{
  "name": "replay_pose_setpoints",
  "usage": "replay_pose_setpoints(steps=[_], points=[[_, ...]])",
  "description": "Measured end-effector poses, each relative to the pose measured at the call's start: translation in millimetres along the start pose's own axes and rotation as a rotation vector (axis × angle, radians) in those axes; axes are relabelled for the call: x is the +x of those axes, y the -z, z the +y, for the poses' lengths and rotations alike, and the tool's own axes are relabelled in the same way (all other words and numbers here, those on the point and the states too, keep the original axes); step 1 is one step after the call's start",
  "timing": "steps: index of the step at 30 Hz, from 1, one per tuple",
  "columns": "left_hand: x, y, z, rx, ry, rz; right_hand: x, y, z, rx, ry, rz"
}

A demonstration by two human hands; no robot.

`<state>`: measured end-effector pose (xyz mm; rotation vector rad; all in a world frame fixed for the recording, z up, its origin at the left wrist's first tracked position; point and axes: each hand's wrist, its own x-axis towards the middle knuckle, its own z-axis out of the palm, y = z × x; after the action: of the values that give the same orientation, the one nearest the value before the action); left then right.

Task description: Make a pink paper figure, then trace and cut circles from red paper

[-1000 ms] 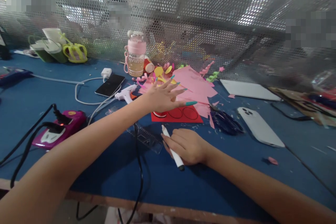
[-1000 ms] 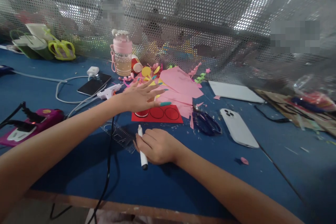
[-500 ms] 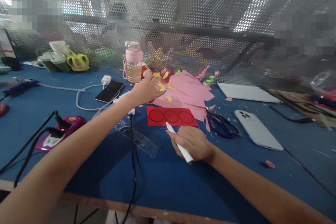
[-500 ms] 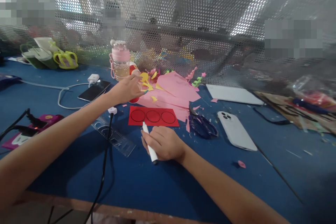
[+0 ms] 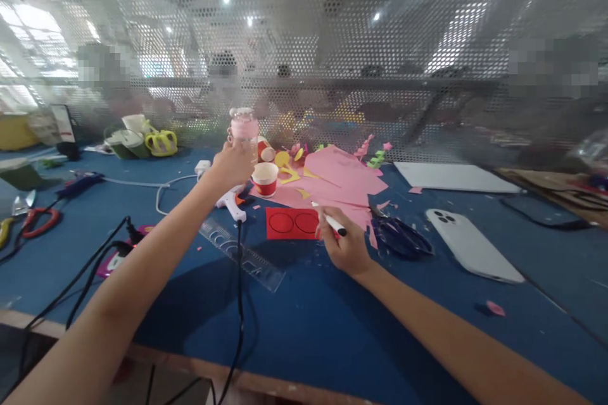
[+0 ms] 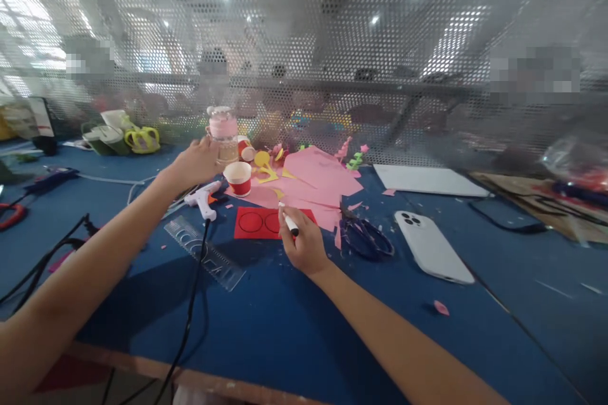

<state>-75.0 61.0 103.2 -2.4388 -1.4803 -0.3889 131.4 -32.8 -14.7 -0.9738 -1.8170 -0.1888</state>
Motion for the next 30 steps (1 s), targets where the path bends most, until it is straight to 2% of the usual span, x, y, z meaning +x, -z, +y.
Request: replay_pose_setpoints(steps=[2, 3, 9, 14, 18, 20, 23, 27, 30], points=[[-2, 3.1, -3, 0.048, -0.002, -0.329, 1, 0, -1, 0.03, -0.063, -0.019], [-3, 1.9, -3, 0.065, 0.007, -0.402, 2, 0, -2, 0.041, -0.08, -0.022], [-4, -20.6, 12, 0.128, -0.039, -0.521, 6, 2, -4, 0.059, -0.101, -0.011], [-6, -30.6, 18, 0.15, -0.093, -0.544, 9, 2, -3, 0.042, -0.072, 0.007], [-9, -31.2, 17, 0.161, -0.133, -0.524, 10, 2, -4, 0.081, -0.079, 0.014], [-14, -29.0, 24, 0.183, -0.144, -0.498, 10, 2, -4, 0.122, -0.11, 0.002], [-24, -23.0, 49, 0.241, -0.133, -0.428, 10, 5, -4, 0.186, -0.171, -0.007], [-39, -12.2, 92, 0.271, -0.142, -0.331, 11, 5, 0, 0.321, -0.299, 0.055], [-41, -9.1, 103, 0.222, -0.245, -0.284, 12, 3, 4, 0.455, -0.444, 0.124]])
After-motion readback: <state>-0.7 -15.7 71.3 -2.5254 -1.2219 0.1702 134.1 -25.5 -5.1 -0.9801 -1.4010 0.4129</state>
